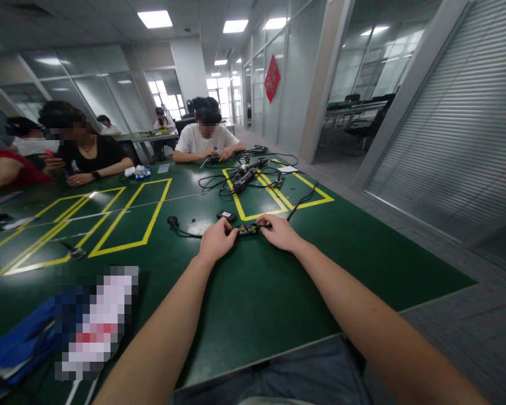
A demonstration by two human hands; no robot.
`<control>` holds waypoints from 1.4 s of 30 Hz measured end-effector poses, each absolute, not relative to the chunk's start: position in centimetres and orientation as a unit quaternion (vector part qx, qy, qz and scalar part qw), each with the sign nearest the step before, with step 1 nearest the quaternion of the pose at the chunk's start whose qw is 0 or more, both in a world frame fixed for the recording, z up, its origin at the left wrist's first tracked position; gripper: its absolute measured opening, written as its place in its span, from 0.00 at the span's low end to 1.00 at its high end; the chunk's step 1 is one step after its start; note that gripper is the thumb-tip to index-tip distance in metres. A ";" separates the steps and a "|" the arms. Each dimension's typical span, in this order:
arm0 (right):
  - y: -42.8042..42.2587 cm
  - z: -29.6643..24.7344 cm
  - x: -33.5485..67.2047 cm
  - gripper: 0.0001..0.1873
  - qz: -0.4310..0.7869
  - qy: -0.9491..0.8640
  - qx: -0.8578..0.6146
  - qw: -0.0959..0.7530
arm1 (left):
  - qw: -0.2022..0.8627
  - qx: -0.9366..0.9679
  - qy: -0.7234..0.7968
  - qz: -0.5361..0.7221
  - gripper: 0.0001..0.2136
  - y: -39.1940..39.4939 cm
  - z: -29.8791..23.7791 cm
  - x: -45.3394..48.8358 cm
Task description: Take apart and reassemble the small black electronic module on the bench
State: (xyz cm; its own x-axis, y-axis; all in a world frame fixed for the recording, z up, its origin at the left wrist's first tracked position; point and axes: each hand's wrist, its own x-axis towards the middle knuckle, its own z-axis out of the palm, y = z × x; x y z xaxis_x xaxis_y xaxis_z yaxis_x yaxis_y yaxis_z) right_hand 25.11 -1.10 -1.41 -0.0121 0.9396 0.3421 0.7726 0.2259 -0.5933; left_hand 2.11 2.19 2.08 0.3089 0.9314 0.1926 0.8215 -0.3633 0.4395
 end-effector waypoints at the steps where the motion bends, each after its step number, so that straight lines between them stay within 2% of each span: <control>1: -1.0 -1.5 25.2 0.14 0.112 -0.706 -0.603 0.355 | 0.132 0.798 0.549 0.210 0.06 2.2 2.1 2.1; 6: -1.0 -1.6 25.7 0.15 0.066 -0.727 -0.589 0.346 | 0.151 0.806 0.527 0.222 0.04 2.7 1.7 1.8; 16: -2.6 0.7 24.8 0.17 -0.004 -0.757 -0.620 0.208 | 0.145 0.841 0.446 0.269 0.12 3.6 0.9 1.1; 27: -2.7 1.7 24.0 0.20 -0.061 -0.788 -0.596 0.142 | 0.012 0.870 0.469 0.151 0.16 0.8 3.5 2.2; 42: -3.0 2.8 23.3 0.20 -0.089 -0.797 -0.593 0.080 | -0.011 0.879 0.463 0.109 0.16 0.2 3.7 3.0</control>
State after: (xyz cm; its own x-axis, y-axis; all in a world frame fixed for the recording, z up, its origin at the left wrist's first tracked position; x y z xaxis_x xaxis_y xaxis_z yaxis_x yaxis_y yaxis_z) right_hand 23.30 -3.04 2.75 -0.2848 0.9299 0.2330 0.9583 0.2816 0.0474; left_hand 2.96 0.24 3.66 0.5469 0.8125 0.2017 0.8175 -0.5703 0.0806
